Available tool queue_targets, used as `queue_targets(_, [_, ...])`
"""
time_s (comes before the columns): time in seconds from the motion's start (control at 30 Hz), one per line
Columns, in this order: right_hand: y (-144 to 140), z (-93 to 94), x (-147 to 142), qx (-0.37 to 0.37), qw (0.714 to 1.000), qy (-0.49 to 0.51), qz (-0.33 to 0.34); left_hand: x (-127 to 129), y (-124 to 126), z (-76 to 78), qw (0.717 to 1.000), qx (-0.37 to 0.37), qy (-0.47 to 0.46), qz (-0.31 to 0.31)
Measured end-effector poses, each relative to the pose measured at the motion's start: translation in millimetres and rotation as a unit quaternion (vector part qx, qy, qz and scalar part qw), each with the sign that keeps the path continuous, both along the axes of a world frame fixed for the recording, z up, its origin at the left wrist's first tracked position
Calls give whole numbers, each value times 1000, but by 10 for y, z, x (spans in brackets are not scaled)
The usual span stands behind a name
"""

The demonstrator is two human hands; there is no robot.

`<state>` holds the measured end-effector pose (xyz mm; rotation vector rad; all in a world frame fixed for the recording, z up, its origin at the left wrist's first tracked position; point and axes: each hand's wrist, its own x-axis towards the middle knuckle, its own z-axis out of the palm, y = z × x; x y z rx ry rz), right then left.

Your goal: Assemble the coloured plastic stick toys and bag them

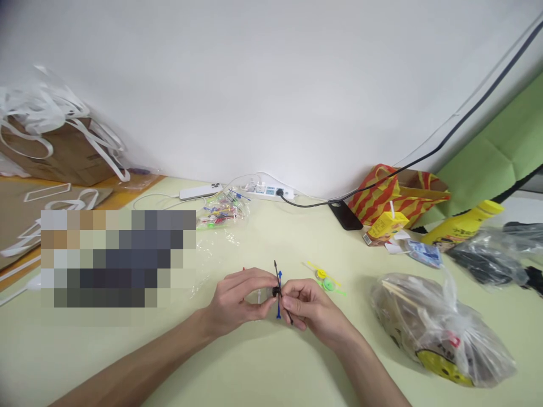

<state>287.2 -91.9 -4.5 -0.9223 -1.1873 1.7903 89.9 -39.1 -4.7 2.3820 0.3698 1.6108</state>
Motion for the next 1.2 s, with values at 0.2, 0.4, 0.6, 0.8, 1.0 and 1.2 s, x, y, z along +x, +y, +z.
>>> queue_targets(0.2, [12,-34,44,-7,1000,23,15,10,2,9,1000,10,-8,-15])
queue_targets(0.4, [13,-86,33,-12,998,63,14,38,-18,48,1000,4,-19,-23])
queue_targets(0.6, [-7,-181,27,-12,995,94,13,93,-64,69,999,16,-34,-15])
queue_targets(0.8, [2,-266,52,-6,999,44,-3,115,-89,25,999,6,-43,-13])
queue_targets(1.0, [26,-263,88,30,999,16,-14,121,-112,51,998,3,-56,-1])
queue_targets(1.2, [0,-174,152,63,998,26,-12,85,-106,44,998,-25,-63,-2])
